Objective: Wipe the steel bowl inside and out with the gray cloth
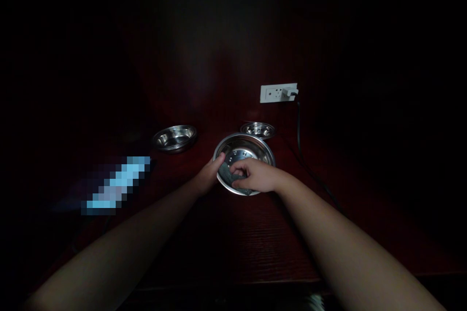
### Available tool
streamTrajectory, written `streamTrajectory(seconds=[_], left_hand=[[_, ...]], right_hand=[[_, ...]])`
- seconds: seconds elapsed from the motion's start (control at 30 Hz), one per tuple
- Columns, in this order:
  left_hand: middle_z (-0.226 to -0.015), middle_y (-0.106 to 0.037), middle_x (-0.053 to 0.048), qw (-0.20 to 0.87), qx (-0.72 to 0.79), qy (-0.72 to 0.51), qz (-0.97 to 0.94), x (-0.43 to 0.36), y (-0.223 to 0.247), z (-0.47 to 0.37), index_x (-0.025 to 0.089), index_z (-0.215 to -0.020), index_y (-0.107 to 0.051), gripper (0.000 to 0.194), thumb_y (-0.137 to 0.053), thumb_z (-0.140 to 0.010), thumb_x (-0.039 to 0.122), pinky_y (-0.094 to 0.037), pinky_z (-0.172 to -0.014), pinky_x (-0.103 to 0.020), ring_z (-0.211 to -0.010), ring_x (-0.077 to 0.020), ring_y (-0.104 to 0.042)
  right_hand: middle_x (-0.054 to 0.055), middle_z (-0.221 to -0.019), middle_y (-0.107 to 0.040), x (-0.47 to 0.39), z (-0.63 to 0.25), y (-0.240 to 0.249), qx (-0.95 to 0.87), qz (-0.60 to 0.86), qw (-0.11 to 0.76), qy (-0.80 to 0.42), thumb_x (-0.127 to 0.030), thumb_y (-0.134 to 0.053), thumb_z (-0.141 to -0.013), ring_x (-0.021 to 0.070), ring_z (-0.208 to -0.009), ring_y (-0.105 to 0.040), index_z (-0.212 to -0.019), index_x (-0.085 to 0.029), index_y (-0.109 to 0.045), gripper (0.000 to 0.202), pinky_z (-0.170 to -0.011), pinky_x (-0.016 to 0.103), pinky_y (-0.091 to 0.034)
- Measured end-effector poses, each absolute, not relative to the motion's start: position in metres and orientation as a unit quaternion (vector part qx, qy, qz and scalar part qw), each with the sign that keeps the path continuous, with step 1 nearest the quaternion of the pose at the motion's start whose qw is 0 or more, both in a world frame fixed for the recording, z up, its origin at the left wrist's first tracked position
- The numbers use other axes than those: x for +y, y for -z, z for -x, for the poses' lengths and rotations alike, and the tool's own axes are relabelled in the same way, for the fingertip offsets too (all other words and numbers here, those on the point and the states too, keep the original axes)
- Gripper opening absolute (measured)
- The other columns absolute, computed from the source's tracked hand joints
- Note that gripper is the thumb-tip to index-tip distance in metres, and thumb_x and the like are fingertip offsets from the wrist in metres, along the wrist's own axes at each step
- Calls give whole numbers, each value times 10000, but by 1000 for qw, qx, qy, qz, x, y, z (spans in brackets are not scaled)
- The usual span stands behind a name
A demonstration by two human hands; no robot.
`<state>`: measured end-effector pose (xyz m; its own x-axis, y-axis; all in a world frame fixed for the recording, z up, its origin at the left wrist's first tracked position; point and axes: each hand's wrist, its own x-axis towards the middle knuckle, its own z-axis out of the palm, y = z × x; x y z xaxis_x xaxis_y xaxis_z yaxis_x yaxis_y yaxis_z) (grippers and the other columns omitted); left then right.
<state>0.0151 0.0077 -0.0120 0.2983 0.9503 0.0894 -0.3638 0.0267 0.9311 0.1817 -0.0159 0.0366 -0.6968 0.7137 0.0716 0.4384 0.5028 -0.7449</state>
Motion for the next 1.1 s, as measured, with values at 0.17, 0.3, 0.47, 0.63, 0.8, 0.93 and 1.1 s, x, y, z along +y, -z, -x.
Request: streamTrajectory(seconds=[0.17,0.3,0.47,0.63,0.8,0.93,1.1], left_hand=[[-1263,-590,-127,622,307,-518,-500,14,16,-13,165,-1204,-552,536,-561,-802,520,-409,-1008,-421,-1198,-279,-522],[-1276,-568,-113,613,311,-522,-505,10,13,-9,200,-1284,-466,572,-582,-803,486,-424,-981,-425,-1152,-263,-548],[-1187,-611,-93,629,298,-499,-517,4,7,-7,198,-1240,-490,556,-676,-742,363,-422,-978,-416,-1094,-243,-575],[-1105,-653,-89,542,372,-517,-548,1,4,-10,155,-1077,-588,358,-607,-784,359,-353,-1042,-373,-1142,-249,-537],[-1159,-639,-106,507,427,-503,-554,-2,0,-9,138,-1091,-580,386,-517,-839,423,-364,-1024,-354,-1138,-253,-542],[-1225,-605,-121,513,411,-506,-559,1,3,-8,135,-1112,-577,427,-512,-842,459,-355,-1037,-359,-1168,-250,-526],[-1154,-647,-112,573,348,-494,-554,2,4,-8,149,-1142,-589,468,-636,-767,426,-376,-1029,-407,-1163,-267,-538]], right_hand=[[-12,-758,-570,-18,-181,-35,-871,355,186,-283,-225,-557,-786,138,-702,-528,-880,-179,-593,111,-679,272,-414],[25,-833,-598,-19,-176,-30,-882,363,222,-201,-231,-563,-790,167,-778,-546,-870,-169,-579,103,-749,308,-420],[55,-892,-626,-19,-171,-28,-875,364,262,-182,-227,-528,-827,174,-808,-562,-976,-152,-581,175,-765,314,-429],[63,-885,-627,-19,-173,-29,-886,376,216,-166,-262,-520,-845,182,-820,-564,-914,-156,-598,149,-776,318,-425],[57,-857,-620,-16,-176,-29,-889,383,182,-173,-292,-495,-868,179,-800,-558,-843,-176,-578,145,-761,315,-420],[62,-849,-609,-16,-176,-28,-891,377,187,-173,-302,-471,-883,183,-792,-550,-825,-178,-557,161,-760,327,-424],[78,-919,-628,-18,-174,-27,-890,352,222,-188,-278,-464,-886,200,-851,-569,-916,-176,-588,163,-802,355,-438]])
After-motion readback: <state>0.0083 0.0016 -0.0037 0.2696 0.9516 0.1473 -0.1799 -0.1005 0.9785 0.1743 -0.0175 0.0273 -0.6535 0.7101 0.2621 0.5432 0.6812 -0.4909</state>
